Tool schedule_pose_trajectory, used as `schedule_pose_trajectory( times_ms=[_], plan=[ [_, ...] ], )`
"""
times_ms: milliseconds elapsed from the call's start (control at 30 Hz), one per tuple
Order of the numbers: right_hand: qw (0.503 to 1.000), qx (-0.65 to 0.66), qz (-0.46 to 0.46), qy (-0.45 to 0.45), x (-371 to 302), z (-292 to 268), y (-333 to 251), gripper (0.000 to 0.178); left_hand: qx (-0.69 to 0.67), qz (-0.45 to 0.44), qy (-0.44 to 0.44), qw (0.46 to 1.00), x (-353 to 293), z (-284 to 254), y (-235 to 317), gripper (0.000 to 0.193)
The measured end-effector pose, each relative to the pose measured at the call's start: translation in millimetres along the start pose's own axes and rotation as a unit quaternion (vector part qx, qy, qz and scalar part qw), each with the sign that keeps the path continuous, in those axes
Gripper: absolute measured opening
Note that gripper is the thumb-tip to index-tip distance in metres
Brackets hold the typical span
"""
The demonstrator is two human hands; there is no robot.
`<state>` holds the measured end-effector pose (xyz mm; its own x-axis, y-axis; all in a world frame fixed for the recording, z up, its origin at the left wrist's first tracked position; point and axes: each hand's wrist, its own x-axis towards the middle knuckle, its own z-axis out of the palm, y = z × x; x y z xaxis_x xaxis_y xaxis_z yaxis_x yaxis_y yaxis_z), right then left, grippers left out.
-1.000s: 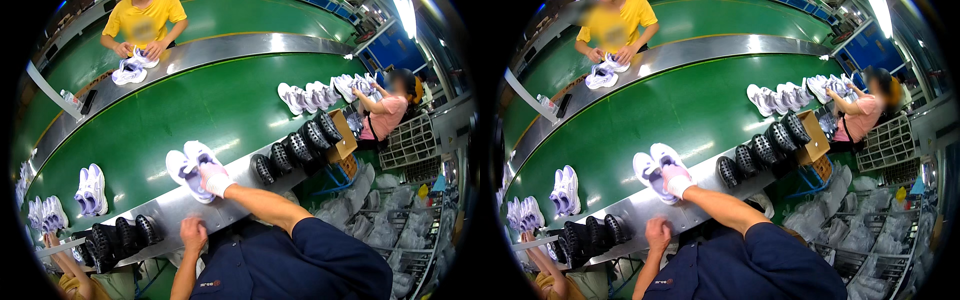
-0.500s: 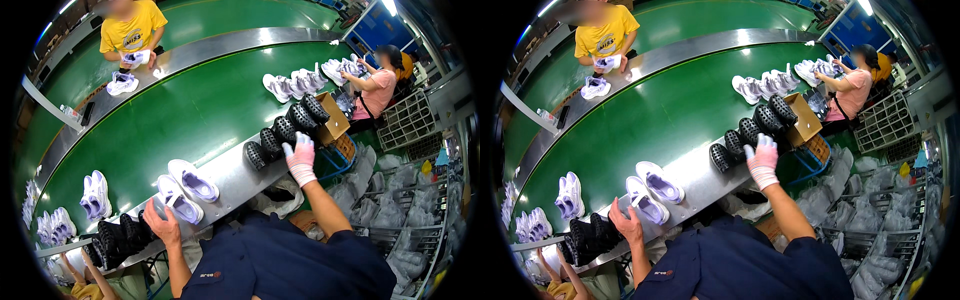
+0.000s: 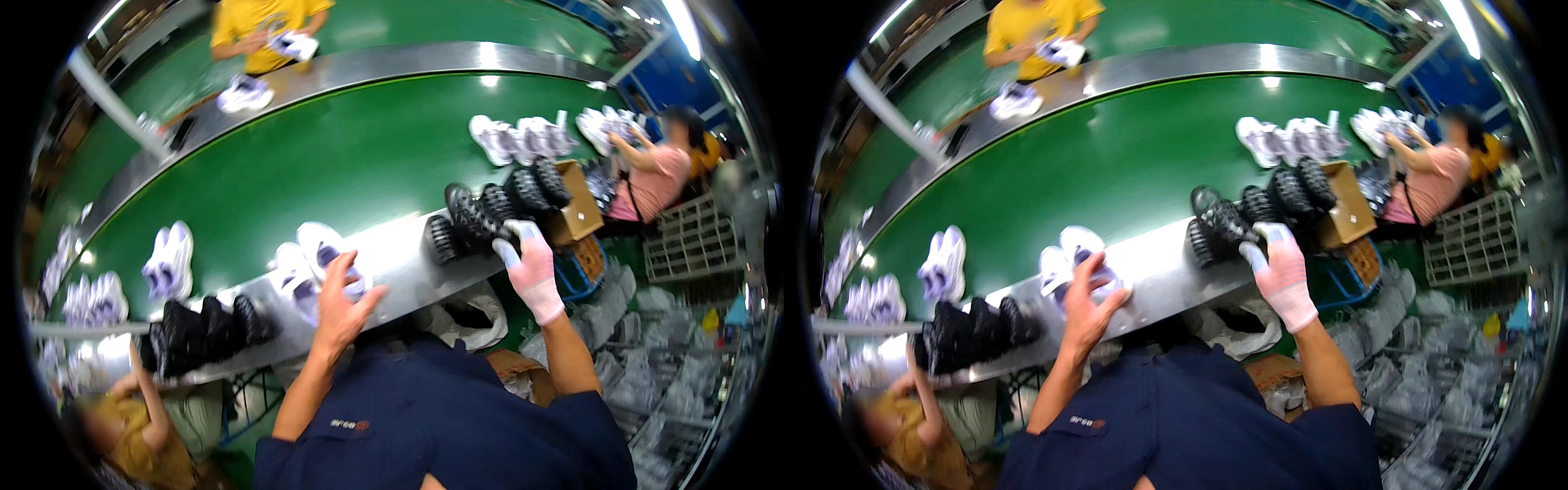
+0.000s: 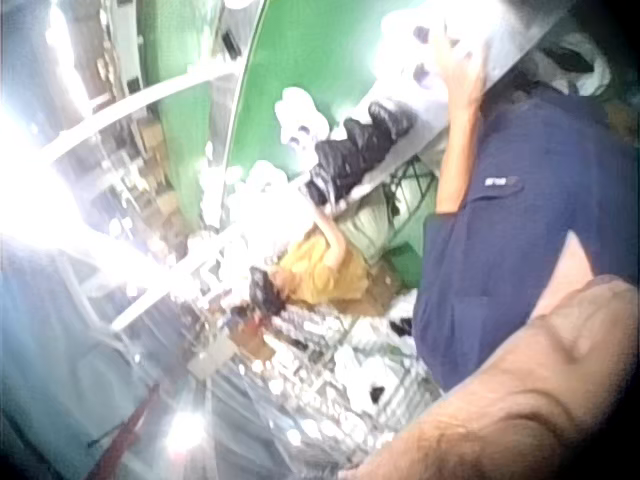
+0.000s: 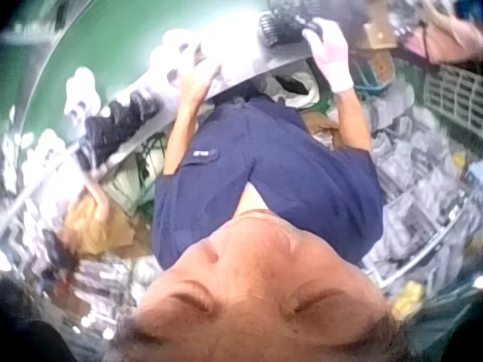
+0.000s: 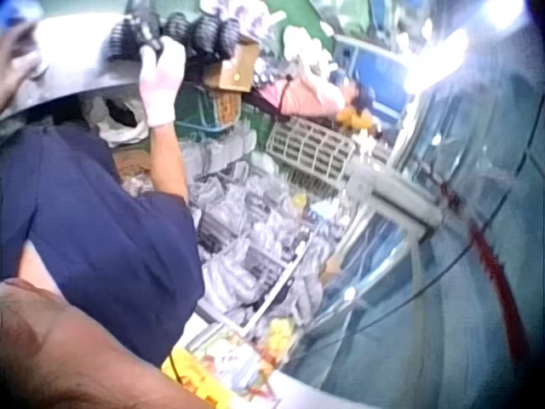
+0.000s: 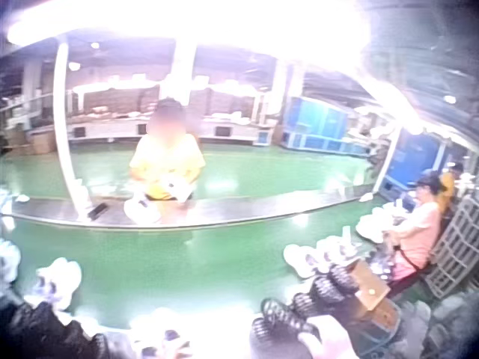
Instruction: The person takes shoe soles from a bag and places them on a conveyor belt, then takes white shoes from the belt and inserts black plastic soles into them by hand.
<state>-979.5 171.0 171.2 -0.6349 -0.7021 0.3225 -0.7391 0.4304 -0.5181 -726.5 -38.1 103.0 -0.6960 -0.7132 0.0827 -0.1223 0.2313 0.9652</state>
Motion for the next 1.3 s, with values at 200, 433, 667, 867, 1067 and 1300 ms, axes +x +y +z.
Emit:
schedule_pose_trajectory(
  times_ms=[200, 433, 667, 867, 1067, 1300],
  plan=[
    [0.887, 0.298, 0.177, -0.303, -39, 38, -67, 0.034, -0.369, -0.154, -0.108, 0.910, 12, 23, 9, 0.076],
    [0.881, 0.261, 0.183, -0.350, -44, 88, -81, 0.042, -0.358, -0.221, -0.095, 0.902, 0, -3, -31, 0.068],
    [0.899, 0.032, 0.091, -0.427, -15, 150, -61, 0.050, 0.403, 0.049, 0.068, 0.911, 60, -30, -79, 0.063],
    [0.915, -0.099, 0.056, -0.387, 10, 188, -83, 0.039, 0.332, 0.005, -0.172, 0.927, 117, -9, -119, 0.021],
    [0.940, -0.091, 0.063, -0.322, -26, 239, -69, 0.033, 0.292, 0.057, -0.179, 0.938, 105, 32, -134, 0.022],
    [0.968, -0.022, 0.076, -0.238, -35, 240, -15, 0.049, 0.129, -0.169, -0.047, 0.976, 38, 40, -127, 0.107]
  ],
)
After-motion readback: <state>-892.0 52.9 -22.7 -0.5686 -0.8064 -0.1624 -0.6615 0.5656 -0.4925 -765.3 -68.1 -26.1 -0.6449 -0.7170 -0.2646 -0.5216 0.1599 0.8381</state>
